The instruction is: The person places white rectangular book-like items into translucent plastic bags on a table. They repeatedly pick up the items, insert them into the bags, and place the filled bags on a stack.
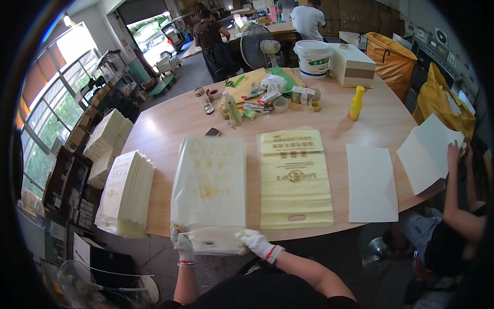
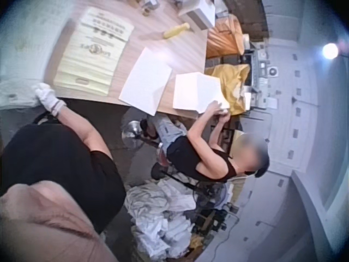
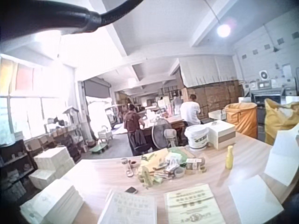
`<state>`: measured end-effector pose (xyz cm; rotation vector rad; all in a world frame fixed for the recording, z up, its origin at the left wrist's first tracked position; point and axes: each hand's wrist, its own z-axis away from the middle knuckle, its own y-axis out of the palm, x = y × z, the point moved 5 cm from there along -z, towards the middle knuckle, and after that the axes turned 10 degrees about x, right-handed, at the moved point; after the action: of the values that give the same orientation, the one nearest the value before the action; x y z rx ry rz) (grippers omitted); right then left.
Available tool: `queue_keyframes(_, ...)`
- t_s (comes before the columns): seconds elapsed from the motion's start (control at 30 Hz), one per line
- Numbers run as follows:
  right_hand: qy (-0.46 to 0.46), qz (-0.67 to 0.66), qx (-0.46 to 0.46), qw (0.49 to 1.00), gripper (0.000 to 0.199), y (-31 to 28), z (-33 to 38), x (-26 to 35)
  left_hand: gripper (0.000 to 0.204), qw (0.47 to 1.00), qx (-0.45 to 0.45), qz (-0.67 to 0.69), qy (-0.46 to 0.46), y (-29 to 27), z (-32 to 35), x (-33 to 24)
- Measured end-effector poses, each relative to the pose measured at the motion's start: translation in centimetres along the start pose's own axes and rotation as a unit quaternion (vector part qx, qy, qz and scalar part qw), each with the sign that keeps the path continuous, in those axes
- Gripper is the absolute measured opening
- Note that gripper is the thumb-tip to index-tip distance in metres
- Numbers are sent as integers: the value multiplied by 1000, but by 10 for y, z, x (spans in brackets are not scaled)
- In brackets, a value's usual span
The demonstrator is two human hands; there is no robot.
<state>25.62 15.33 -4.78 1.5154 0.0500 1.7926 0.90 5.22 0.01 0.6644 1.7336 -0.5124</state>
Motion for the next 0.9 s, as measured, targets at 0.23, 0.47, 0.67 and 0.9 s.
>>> queue_keyframes(0.23, 67, 179, -1, 982, 48, -5, 21, -20, 23, 948, -140, -86, -271, -82, 66, 138)
queue_keyframes(0.47, -21, 52, -163, 985, 29, -114, 130, -52, 12, 823, 521, -204, 97, 211, 126, -16)
queue_keyframes(0.67, -23, 24, -334, 942, 29, -157, 196, -42, 18, 773, 452, -389, 215, 340, 106, 34)
queue_keyframes(0.9, -13, 26, -240, 970, 30, -139, 176, -6, 19, 729, 622, -286, 3, 349, 75, 43)
